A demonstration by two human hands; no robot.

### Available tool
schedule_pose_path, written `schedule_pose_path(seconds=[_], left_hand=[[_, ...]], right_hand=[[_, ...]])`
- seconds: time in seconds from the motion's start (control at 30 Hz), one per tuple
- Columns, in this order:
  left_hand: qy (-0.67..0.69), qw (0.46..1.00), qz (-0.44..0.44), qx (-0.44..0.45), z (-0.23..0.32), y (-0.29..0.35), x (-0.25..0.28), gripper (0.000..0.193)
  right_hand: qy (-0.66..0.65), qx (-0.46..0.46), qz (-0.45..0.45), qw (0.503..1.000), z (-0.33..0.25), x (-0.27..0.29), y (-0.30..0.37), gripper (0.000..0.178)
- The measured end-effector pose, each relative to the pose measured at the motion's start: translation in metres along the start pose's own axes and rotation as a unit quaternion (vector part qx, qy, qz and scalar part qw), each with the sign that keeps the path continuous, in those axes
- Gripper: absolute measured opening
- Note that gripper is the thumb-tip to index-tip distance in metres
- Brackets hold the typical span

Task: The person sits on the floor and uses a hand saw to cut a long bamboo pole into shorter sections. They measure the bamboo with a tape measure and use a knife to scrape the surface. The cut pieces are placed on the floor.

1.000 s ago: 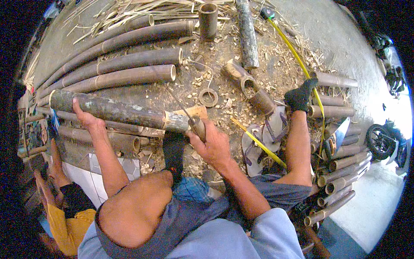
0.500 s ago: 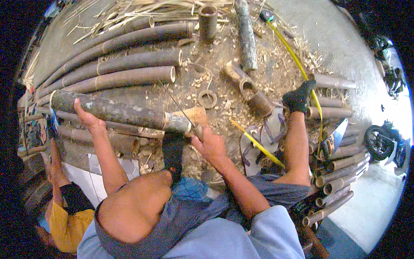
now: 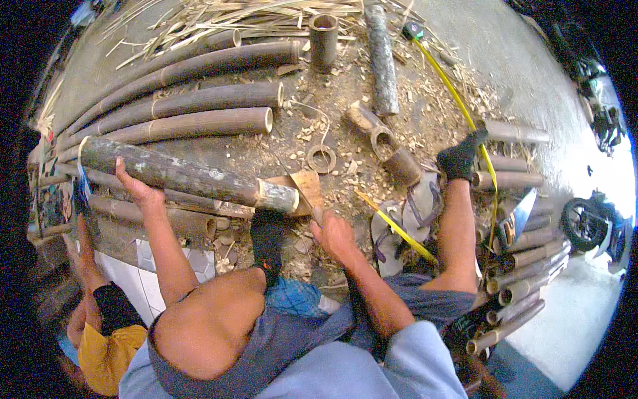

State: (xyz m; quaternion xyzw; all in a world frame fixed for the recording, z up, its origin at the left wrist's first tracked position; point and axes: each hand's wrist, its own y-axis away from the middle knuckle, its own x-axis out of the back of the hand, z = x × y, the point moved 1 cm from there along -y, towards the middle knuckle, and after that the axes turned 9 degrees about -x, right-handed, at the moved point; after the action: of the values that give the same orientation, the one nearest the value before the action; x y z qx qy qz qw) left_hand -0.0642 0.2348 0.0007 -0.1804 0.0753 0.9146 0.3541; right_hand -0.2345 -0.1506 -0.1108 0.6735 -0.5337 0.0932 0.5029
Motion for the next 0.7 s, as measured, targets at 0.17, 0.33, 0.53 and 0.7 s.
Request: schedule_pose_path(seconds=[0.17,0.33,0.53,0.7], left_hand=[[0.019,0.998,0.056,-0.024,0.003,0.000,0.003,0.067],[-0.055,0.995,0.068,-0.054,-0.013,-0.006,0.006,0.070],[-0.070,0.989,0.087,-0.096,-0.014,-0.011,0.003,0.065],[-0.050,0.991,0.069,-0.102,-0.017,-0.016,0.004,0.062]], right_hand=[[-0.002,-0.013,0.045,0.999,0.006,0.001,0.003,0.046],[-0.181,0.128,0.145,0.964,-0.021,0.035,0.019,0.045],[0.021,0.037,0.052,0.998,-0.038,0.028,0.006,0.055],[-0.049,0.037,0.053,0.997,-0.037,0.033,0.013,0.057]])
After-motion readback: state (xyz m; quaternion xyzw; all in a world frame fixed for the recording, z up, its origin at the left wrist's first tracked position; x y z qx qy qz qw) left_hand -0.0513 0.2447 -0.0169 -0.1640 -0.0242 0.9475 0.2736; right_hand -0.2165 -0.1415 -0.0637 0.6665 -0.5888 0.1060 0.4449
